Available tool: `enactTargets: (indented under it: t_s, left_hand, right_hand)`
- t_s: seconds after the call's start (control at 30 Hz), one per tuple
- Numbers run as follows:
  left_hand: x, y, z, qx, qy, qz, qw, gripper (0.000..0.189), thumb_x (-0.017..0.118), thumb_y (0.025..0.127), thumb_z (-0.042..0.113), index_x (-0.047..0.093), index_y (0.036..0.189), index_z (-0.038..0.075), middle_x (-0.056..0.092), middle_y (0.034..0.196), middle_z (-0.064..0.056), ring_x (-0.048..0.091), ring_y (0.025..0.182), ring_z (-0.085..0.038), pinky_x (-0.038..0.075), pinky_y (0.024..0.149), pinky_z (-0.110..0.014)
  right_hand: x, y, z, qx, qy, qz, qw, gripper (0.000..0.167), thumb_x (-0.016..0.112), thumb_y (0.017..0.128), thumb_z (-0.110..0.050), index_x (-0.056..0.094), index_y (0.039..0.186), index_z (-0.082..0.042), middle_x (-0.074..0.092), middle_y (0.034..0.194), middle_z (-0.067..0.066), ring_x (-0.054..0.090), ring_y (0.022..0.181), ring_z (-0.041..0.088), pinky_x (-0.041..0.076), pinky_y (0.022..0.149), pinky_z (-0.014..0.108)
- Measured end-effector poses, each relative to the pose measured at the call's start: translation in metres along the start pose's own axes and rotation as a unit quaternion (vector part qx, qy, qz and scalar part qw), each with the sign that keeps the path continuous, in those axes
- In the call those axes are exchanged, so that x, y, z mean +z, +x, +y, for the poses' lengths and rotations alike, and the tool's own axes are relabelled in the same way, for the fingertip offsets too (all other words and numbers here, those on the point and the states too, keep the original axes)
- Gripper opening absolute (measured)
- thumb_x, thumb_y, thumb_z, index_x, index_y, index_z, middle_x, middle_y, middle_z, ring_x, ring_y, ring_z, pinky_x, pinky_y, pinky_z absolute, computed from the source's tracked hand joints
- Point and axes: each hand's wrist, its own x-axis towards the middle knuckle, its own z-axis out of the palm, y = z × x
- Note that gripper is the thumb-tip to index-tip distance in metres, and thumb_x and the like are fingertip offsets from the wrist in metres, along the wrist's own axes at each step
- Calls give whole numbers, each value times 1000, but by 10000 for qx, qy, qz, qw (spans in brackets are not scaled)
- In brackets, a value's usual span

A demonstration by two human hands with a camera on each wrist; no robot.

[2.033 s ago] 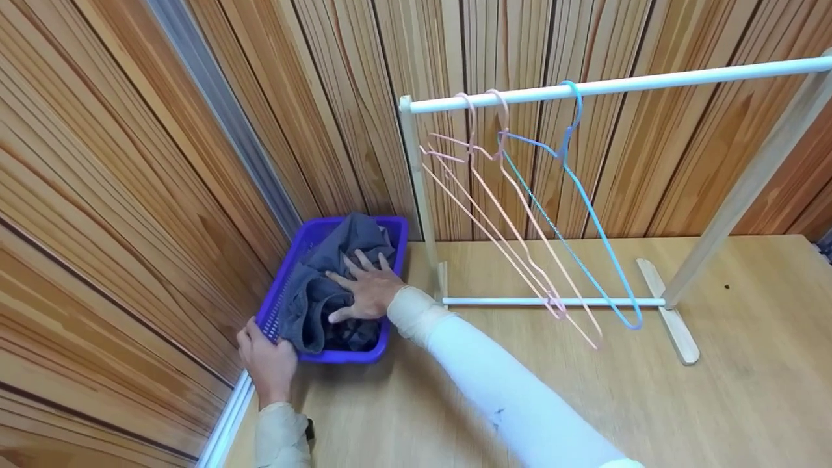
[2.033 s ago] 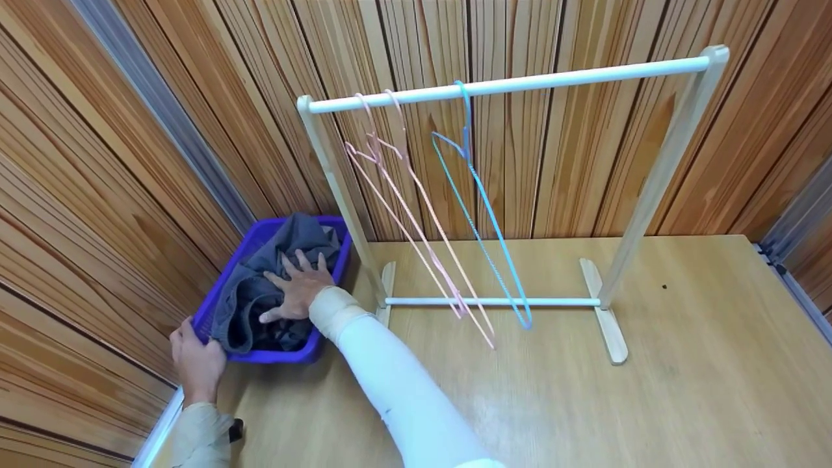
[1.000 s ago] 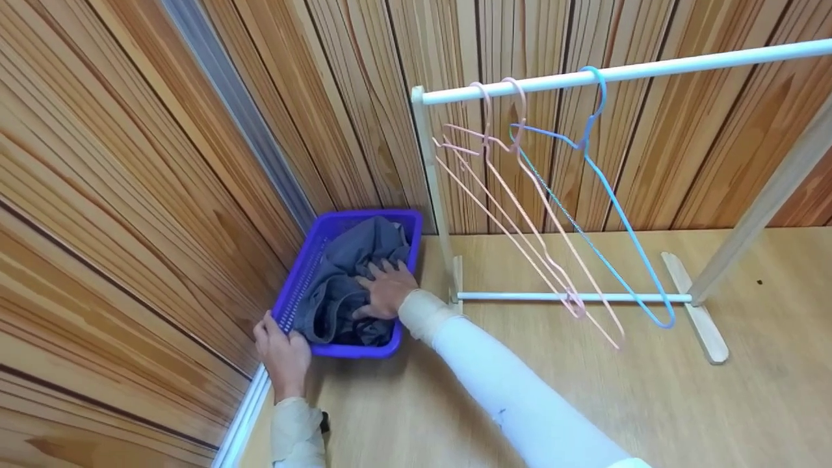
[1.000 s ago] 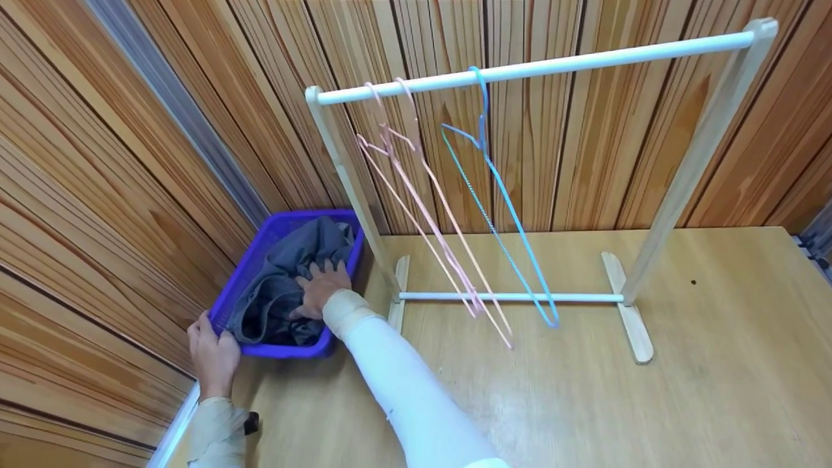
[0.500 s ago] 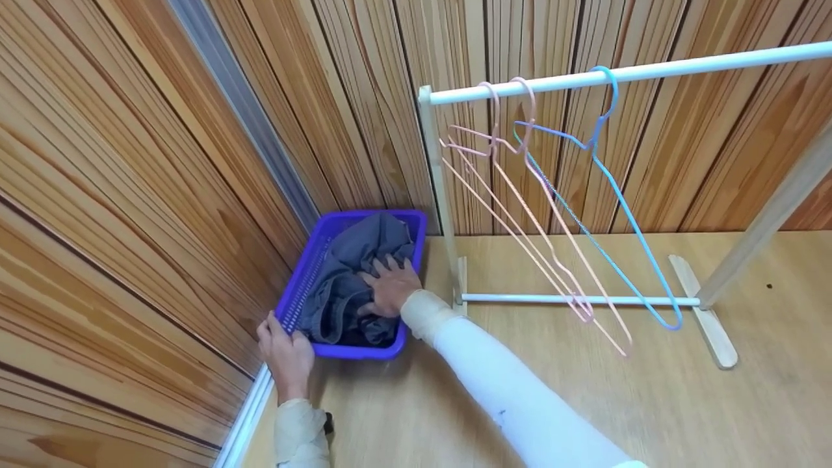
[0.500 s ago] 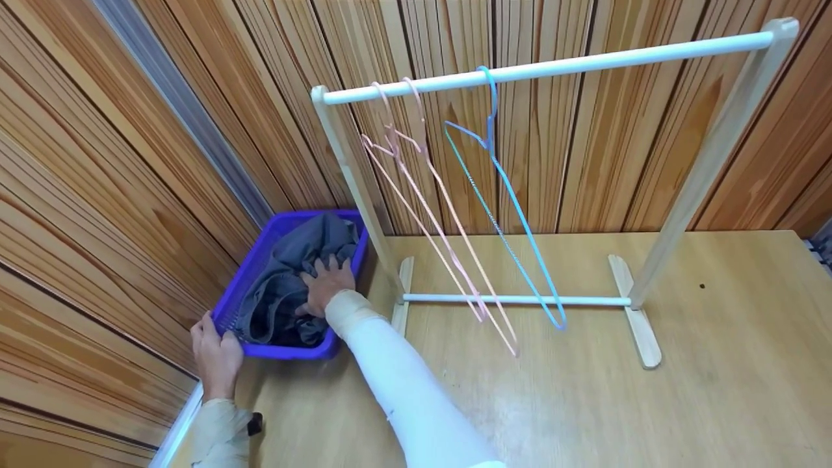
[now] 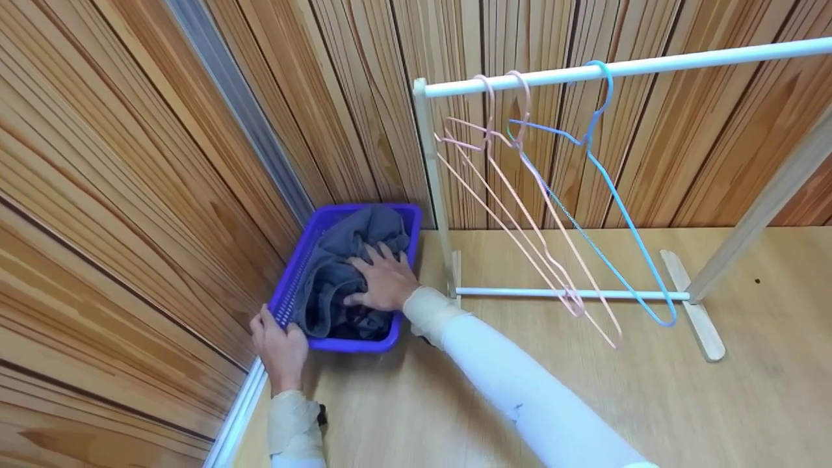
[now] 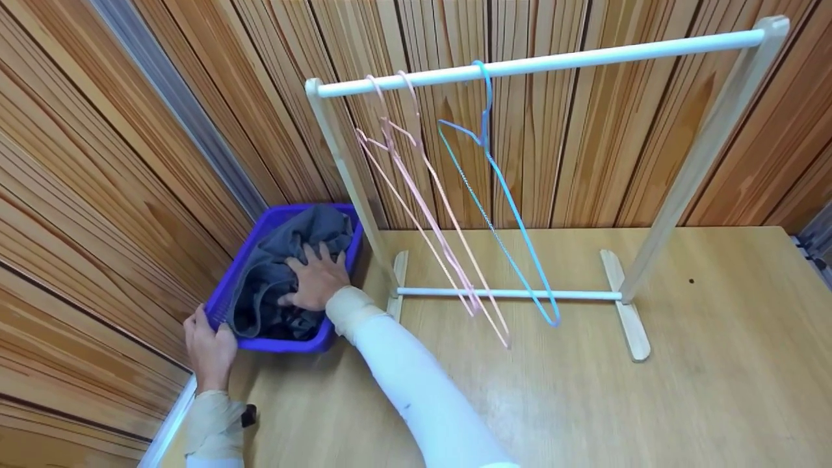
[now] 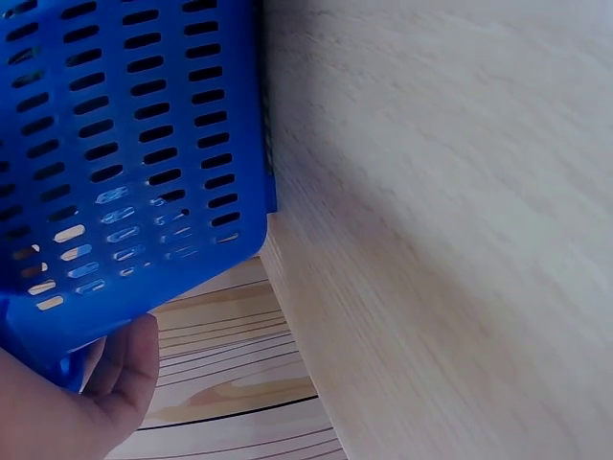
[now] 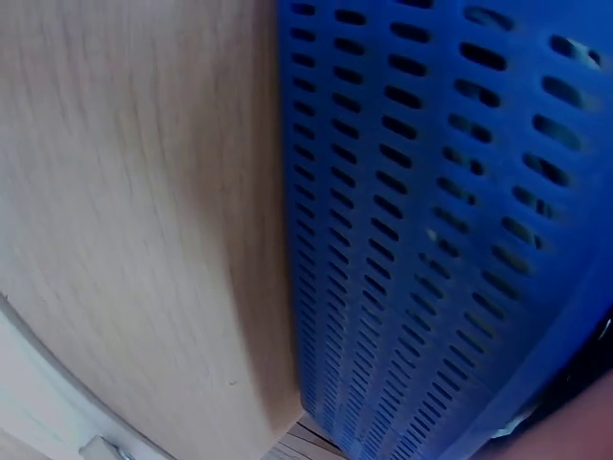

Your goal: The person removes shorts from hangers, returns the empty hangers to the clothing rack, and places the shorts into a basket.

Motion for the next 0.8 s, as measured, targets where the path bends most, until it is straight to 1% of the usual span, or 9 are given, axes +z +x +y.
enactTargets:
  t_s: [0.1,0.3,0.43,0.57,0.7,0.8]
  left_hand:
    - [3,3,3,-31,-80,-20,10000,69,45,107,16,18,170,7,30,169,-23,33,156,-46,26,130,-64]
    - [9,8,5,28,-225,-48,9997,67,45,108,16,21,170,8,31,171,-21,33,157,-44,26,131,-63]
    - [13,15,5,164,-260,-22,9995,61,44,108,17,30,166,5,33,172,-20,32,159,-44,25,132,-62]
    - [13,19,2,275,-288,45,9992,56,46,107,15,39,161,1,37,169,-22,34,158,-45,25,132,-61]
    - [12,19,1,285,-268,89,9992,54,48,105,14,42,157,-2,39,167,-24,34,156,-46,26,131,-60]
    - [10,17,4,272,-254,136,9992,54,49,105,14,43,157,-2,38,167,-24,33,156,-46,26,131,-61]
  right_hand:
    - [-4,-1,3,-29,110,161,9998,91,63,90,-77,33,166,-36,23,179,12,20,167,42,22,129,72]
    - [-15,-7,7,-178,168,496,9985,91,67,88,-76,36,164,-37,27,177,13,24,165,42,28,126,72]
    - [-22,-9,10,-184,366,637,9971,89,70,88,-72,37,163,-37,26,178,11,24,166,42,27,126,73]
    - [-26,-14,11,-208,777,736,9940,85,71,91,-68,38,163,-37,25,178,10,23,166,41,24,126,76]
    - [-28,-21,13,-266,997,878,9908,81,70,93,-65,41,162,-35,28,177,11,26,165,40,25,125,75]
    - [-29,-26,15,-263,1025,1062,9887,78,69,94,-64,43,161,-34,31,176,10,30,163,40,28,124,73]
